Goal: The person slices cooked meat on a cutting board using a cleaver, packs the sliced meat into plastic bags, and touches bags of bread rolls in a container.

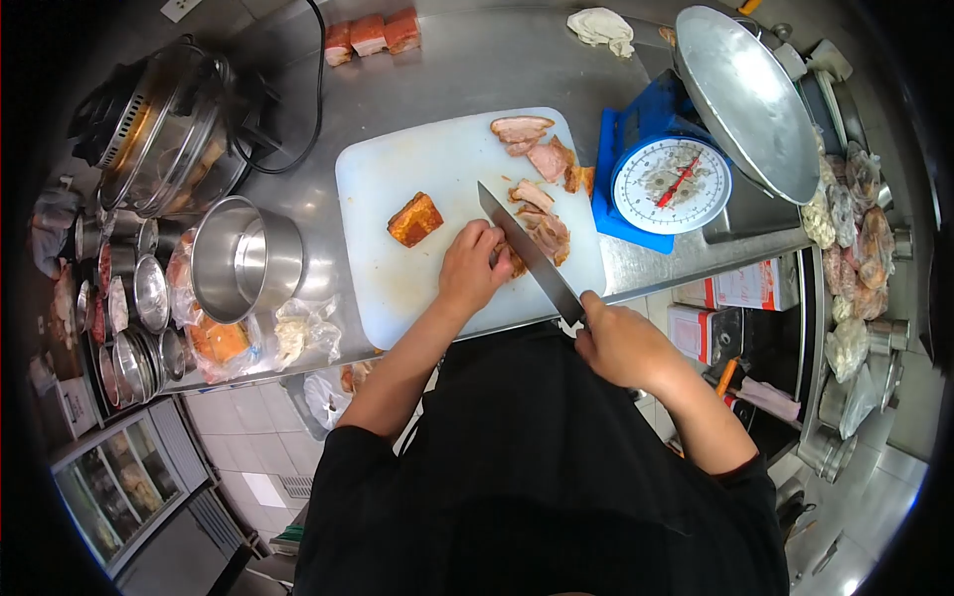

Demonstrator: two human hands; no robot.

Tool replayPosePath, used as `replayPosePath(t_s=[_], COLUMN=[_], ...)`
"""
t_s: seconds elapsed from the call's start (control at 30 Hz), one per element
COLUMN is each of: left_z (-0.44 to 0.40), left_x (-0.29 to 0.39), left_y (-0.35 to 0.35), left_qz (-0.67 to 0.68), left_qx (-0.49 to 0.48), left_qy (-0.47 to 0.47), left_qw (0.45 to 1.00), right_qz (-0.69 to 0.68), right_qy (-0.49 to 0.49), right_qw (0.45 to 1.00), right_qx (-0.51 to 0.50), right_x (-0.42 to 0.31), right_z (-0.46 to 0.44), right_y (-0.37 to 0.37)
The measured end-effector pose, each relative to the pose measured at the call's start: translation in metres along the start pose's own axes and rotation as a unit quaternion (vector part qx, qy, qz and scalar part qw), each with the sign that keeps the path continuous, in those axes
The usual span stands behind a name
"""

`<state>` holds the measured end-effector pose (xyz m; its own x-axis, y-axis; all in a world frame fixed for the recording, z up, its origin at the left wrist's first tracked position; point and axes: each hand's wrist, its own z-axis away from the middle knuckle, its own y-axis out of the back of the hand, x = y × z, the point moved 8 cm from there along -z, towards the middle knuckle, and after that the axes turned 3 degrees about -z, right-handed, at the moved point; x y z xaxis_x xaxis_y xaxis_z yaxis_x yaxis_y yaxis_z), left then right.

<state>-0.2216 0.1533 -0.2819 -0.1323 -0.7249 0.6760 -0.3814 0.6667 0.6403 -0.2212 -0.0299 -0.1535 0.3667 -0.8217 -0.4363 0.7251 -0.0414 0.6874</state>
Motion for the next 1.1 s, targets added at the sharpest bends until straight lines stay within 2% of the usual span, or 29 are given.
replayPosePath(t_s=[0.07, 0.33, 0.5, 0.67, 0.83, 0.97, 1.03, 1.07, 1.1], left_z=[0.001, 0.000, 0.001, 0.002, 0.000, 0.003, 0.002, 0.004, 0.009], left_x=[0.001, -0.001, 0.000, -0.003, -0.002, -0.003, -0.006, -0.003, -0.002], left_y=[0.001, 0.001, -0.001, -0.003, -0.003, -0.004, -0.004, -0.006, -0.007], left_qz=[-0.014, -0.016, -0.014, -0.028, -0.042, -0.040, -0.053, -0.061, -0.057], left_qx=[0.001, -0.001, 0.003, -0.008, 0.020, 0.017, 0.016, 0.014, 0.009], left_qy=[-0.002, 0.002, 0.003, 0.032, 0.019, 0.039, 0.030, 0.015, 0.011], left_qw=[1.000, 1.000, 1.000, 0.999, 0.999, 0.998, 0.998, 0.998, 0.998], right_qz=[-0.040, -0.039, -0.032, -0.033, -0.035, -0.031, -0.041, -0.043, -0.050], right_qy=[-0.003, 0.006, 0.001, -0.010, 0.006, 0.018, 0.002, -0.001, 0.005], right_qw=[0.999, 0.999, 0.999, 0.999, 0.999, 0.999, 0.999, 0.999, 0.998], right_qx=[-0.007, 0.032, 0.032, -0.037, 0.032, 0.025, -0.010, -0.012, 0.029], right_x=[0.001, -0.010, -0.005, 0.011, -0.002, 0.007, 0.016, 0.015, 0.012], right_z=[-0.014, -0.071, -0.059, -0.012, -0.062, -0.032, -0.012, -0.028, -0.058], right_y=[0.000, -0.001, 0.000, -0.006, -0.010, -0.010, -0.014, -0.026, -0.039])
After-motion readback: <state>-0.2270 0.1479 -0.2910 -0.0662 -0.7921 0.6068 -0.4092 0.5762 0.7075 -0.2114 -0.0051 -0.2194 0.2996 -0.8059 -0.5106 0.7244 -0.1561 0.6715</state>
